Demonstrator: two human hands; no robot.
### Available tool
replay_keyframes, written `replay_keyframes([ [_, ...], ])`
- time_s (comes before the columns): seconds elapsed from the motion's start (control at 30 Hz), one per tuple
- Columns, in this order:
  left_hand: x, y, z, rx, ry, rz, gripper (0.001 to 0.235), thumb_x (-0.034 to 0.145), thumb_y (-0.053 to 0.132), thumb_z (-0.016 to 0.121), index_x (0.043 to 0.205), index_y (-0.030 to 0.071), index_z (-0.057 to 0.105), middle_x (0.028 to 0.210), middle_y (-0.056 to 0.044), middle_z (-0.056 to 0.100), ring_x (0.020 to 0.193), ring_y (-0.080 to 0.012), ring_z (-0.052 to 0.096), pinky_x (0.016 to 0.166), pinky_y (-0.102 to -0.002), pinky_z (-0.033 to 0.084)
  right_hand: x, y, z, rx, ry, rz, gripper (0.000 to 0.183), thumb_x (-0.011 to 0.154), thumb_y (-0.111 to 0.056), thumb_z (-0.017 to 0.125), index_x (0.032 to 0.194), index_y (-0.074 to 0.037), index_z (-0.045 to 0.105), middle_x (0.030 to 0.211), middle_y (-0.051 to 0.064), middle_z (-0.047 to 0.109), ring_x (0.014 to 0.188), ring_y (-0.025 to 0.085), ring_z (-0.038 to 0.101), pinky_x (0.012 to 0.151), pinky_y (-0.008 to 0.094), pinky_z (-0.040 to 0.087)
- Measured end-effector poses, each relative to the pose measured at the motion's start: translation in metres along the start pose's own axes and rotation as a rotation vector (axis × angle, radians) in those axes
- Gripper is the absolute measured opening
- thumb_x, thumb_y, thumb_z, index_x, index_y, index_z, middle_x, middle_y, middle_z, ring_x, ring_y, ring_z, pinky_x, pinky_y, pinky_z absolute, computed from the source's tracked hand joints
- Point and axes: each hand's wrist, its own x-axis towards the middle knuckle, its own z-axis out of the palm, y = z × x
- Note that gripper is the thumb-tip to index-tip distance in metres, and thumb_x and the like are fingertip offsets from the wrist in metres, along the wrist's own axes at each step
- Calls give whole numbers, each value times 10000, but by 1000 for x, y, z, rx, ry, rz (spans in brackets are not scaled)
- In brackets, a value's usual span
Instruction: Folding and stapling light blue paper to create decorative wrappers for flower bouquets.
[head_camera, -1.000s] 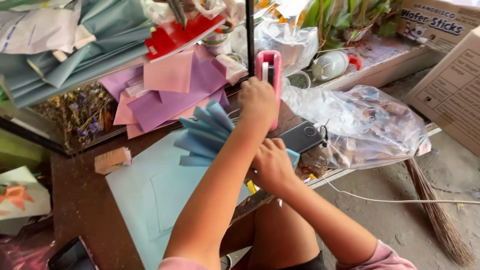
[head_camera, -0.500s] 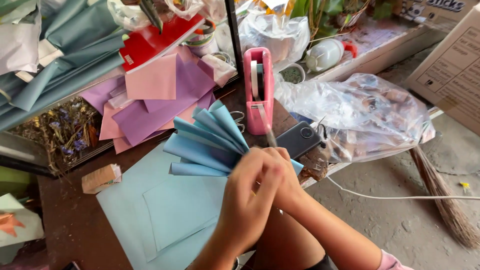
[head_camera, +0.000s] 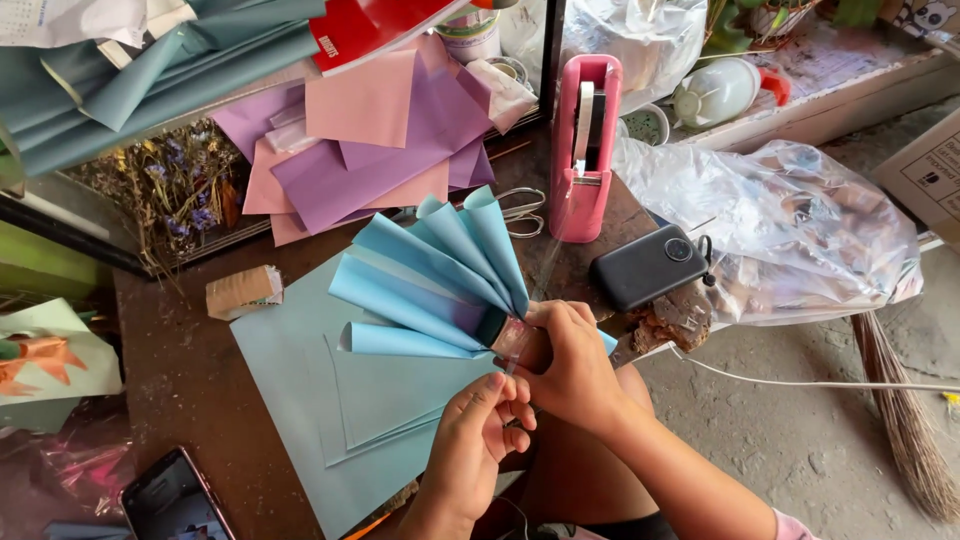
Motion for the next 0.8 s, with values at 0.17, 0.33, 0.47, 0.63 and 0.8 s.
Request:
replay_keyframes([
  [0.17,7,10,-16,172,-7,30,194,915,237,614,851,58,654,821,-88,659,713,-198,595,579,-286,393,0,-7,-16,-26,-8,13,578,632,-205,881,1107,-107,566,1087,-5,683,1027,273,619,930,379,476],
  [0.33,5,30,-22,643,14,246,225,939,242,683,984,44,780,790,-45,705,785,-131,654,807,-276,546,4,-29,-34,3,-136,294,613,664,-318,904,1149,-142,573,1130,-3,673,1109,197,616,867,372,532],
  [0.47,6,35,-19,1071,220,667,160,895,302,736,956,157,707,823,55,771,649,-130,574,666,-290,486,11,-41,-43,41,-211,508,664,624,-382,947,1149,-204,580,1088,-42,708,930,150,652,754,351,503],
  [0.63,33,28,-26,852,261,676,428,818,281,837,1125,87,611,766,-10,751,699,-135,606,740,-281,507,14,-34,-49,240,-245,395,565,680,-311,966,1035,-138,561,788,-47,539,677,86,418,591,270,359],
  [0.8,60,51,5,579,255,444,511,626,151,879,1114,52,762,1091,-79,789,1058,-185,717,883,-358,622,23,-22,-67,319,-93,88,603,601,-218,946,1058,-32,600,960,192,785,868,385,777,741,453,598],
])
